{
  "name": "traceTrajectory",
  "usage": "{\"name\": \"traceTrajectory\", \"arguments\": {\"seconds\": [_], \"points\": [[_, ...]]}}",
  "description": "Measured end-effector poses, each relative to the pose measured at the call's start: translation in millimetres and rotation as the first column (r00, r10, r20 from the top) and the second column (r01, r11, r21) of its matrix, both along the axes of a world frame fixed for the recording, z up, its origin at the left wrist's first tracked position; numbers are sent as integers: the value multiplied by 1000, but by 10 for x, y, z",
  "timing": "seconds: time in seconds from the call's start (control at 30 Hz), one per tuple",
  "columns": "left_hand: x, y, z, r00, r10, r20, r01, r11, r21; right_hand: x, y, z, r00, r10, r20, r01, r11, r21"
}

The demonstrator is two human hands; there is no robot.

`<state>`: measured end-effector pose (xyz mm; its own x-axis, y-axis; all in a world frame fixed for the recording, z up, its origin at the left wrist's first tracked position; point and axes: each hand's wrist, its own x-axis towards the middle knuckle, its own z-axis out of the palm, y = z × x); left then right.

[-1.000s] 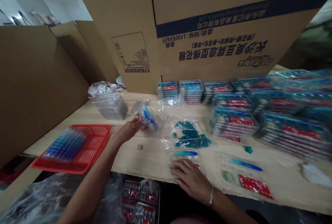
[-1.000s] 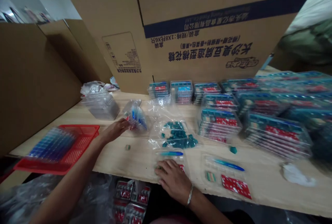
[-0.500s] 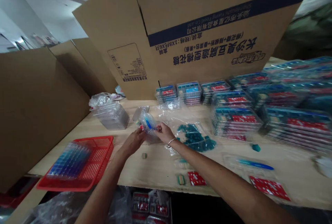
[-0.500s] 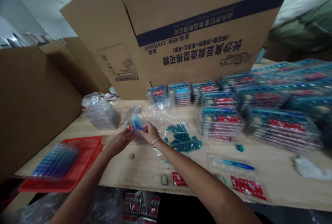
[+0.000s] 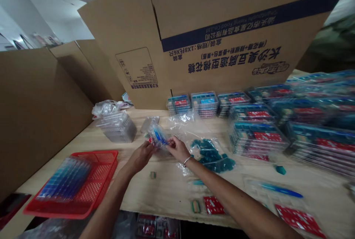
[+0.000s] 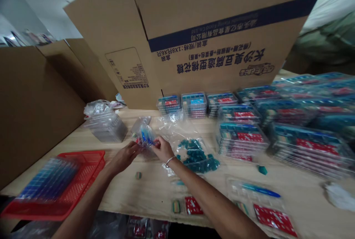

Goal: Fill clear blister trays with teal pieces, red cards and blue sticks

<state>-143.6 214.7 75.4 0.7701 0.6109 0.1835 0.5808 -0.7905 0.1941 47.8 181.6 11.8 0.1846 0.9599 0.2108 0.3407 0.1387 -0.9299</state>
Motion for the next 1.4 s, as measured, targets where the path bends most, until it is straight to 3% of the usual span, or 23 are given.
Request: {"name": "traceTrajectory", "arguments": {"seconds": [0.13,0.27,0.37,0.53,0.6,0.7,0.83,0.97,1.17,1.4], "points": [[33,-15,-15,999,29,-26,-28,999,34,-29,-83,52,988,-14,151,9,999,34],[38,-24,-10,994,87,-61,-81,992,102,-39,-141,95,862,-5,507,-38,997,74],[-18,-73,81,981,174,-86,-159,974,159,33,-156,126,804,29,595,-33,999,-3],[-287,-477,200,917,371,-147,-319,903,288,11,-302,167,737,35,675,-33,999,-16],[-407,-775,140,874,446,-191,-376,872,314,-151,-399,135,681,159,715,-171,984,-55],[-502,-1253,-70,812,508,-286,-438,855,278,-480,-487,27,585,397,707,-383,904,-190],[-411,-1676,-385,781,499,-376,-484,864,141,-741,-427,-109,582,468,665,-405,876,-262],[-184,-1762,-579,801,492,-340,-506,861,54,-645,-347,-171,580,532,617,-456,840,-295],[91,-1719,-711,850,479,-220,-500,865,-50,-375,-311,-231,593,581,557,-484,810,-331],[76,-1763,-782,871,477,-117,-486,871,-67,-337,-266,-226,579,620,530,-541,778,-319]]}}
